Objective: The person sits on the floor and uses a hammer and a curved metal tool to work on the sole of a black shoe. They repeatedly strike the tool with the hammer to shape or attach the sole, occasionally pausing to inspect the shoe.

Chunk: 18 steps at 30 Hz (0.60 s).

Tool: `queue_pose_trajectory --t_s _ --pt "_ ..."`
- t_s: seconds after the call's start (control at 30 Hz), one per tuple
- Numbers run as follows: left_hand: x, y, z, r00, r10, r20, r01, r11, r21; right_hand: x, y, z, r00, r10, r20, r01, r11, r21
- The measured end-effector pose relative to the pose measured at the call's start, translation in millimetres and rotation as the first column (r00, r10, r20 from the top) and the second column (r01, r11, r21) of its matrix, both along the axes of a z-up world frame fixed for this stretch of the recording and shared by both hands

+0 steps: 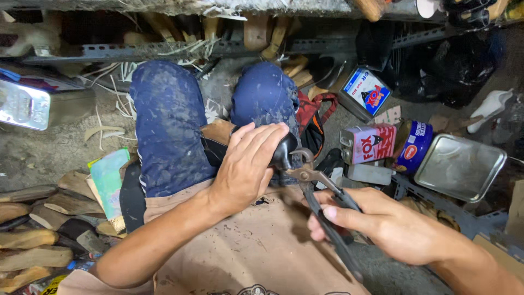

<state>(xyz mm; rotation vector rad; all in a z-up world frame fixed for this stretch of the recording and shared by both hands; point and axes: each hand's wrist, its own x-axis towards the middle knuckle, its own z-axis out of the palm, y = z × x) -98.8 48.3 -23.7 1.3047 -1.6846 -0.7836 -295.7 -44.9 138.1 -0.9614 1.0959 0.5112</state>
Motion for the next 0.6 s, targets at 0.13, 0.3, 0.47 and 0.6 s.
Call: queue_pose_trajectory --t_s 0.13,0.3,0.47,0.6 --pt "8.7 -2.0 -3.9 0.999 -0.036 -0.013 0.036 0.999 0.014 -0.7 12.3 -2.2 0.992 0.121 -0.047 -0.127 0.978 -0.165" --pt "27.4 -9.9 -8.0 0.99 -0.053 -0.129 0.061 0.996 0.058 7.3 42.5 -34.0 0.938 0.268 -0.221 -0.344 0.792 -0.503" --pt "39.0 -16.7 -18.2 0.967 -0.124 -0.224 0.137 0.99 0.04 3.0 64.3 -72.3 0.961 0.245 -0.129 -0.25 0.57 -0.782" --pt "39.6 -14.4 -18.0 0.971 -0.096 -0.218 0.105 0.994 0.033 4.2 61.8 -77.5 0.961 0.249 -0.119 -0.231 0.491 -0.84"
